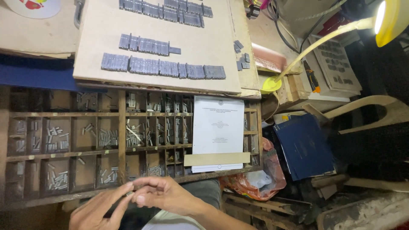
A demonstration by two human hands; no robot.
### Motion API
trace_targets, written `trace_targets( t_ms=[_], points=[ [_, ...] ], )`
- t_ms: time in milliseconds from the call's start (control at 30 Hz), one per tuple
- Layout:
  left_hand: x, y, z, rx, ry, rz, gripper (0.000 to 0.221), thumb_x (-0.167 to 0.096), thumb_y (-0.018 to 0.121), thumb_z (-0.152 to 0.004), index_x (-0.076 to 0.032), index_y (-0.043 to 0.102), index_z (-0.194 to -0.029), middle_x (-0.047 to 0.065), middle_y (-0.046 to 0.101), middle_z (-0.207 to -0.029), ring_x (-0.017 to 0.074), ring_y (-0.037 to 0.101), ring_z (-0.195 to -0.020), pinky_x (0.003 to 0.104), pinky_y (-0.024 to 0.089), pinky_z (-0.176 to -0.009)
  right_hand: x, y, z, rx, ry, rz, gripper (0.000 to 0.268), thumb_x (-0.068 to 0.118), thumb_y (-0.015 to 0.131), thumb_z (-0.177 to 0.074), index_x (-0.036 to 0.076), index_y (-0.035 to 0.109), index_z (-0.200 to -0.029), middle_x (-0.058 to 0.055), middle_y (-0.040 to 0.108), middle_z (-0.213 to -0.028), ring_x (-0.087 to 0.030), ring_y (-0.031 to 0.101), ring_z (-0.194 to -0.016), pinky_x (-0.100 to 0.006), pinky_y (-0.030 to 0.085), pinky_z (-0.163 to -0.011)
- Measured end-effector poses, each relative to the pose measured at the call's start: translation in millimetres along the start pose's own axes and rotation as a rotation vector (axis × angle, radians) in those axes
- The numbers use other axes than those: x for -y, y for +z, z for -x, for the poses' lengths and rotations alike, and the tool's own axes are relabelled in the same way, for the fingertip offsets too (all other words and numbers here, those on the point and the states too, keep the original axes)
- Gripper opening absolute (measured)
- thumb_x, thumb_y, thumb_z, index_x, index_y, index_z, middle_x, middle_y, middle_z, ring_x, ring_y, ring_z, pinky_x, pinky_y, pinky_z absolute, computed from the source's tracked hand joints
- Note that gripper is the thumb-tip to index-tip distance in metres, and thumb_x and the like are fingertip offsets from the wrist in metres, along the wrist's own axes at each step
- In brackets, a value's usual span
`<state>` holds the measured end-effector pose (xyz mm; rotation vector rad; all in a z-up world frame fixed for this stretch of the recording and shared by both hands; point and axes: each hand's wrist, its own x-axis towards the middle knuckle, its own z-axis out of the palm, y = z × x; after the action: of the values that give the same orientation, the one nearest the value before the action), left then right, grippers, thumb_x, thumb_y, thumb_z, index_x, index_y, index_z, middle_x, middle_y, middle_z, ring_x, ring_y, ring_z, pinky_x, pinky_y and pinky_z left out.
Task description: Manually arranging metal type and spacers in a layout board for letterpress printing.
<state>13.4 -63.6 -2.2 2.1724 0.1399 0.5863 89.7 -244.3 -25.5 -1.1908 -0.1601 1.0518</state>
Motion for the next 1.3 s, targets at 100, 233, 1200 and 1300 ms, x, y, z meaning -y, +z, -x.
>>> trace_targets(
  t_ms=[100,233,1200,1300],
  points=[
    [5,-5,-6,-0.032,0.108,0.059,0.021,-0.002,0.078,-0.082,-0.012,0.081,-0.101,0.003,0.081,-0.099,0.0093,0.078,-0.085,0.022,0.061,-0.081,-5,-11,3,-0.033,-0.014,0.188,0.045,0.025,0.069,-0.098,0.006,0.062,-0.139,-0.002,0.071,-0.113,-0.005,0.064,-0.094,-0.022,0.053,-0.095],
    [23,-9,0,0.029,0.102,0.142,0.019,-0.004,0.073,-0.086,-0.016,0.084,-0.097,-0.002,0.082,-0.104,0.0063,0.079,-0.092,0.021,0.058,-0.092,-14,-22,2,-0.181,-0.095,0.481,0.024,0.02,0.069,-0.099,0.005,0.071,-0.116,-0.007,0.078,-0.087,-0.011,0.074,-0.079,-0.024,0.059,-0.079],
    [39,-27,3,-0.028,0.205,0.305,0.048,-0.009,0.082,-0.088,-0.008,0.064,-0.133,0.008,0.081,-0.108,0.0146,0.082,-0.092,0.028,0.069,-0.089,-40,-75,-52,-0.554,-0.223,1.162,0.02,0.024,0.069,-0.092,0.012,0.08,-0.105,-0.007,0.079,-0.102,-0.024,0.074,-0.089,-0.035,0.055,-0.082],
    [37,-27,-1,-0.079,0.251,0.278,0.037,-0.007,0.082,-0.087,-0.007,0.071,-0.123,0.007,0.081,-0.106,0.0144,0.081,-0.092,0.027,0.069,-0.088,-43,-80,-52,-0.557,-0.255,1.195,0.019,0.024,0.069,-0.091,0.013,0.079,-0.104,-0.007,0.078,-0.099,-0.025,0.074,-0.088,-0.036,0.055,-0.082]
  ],
)
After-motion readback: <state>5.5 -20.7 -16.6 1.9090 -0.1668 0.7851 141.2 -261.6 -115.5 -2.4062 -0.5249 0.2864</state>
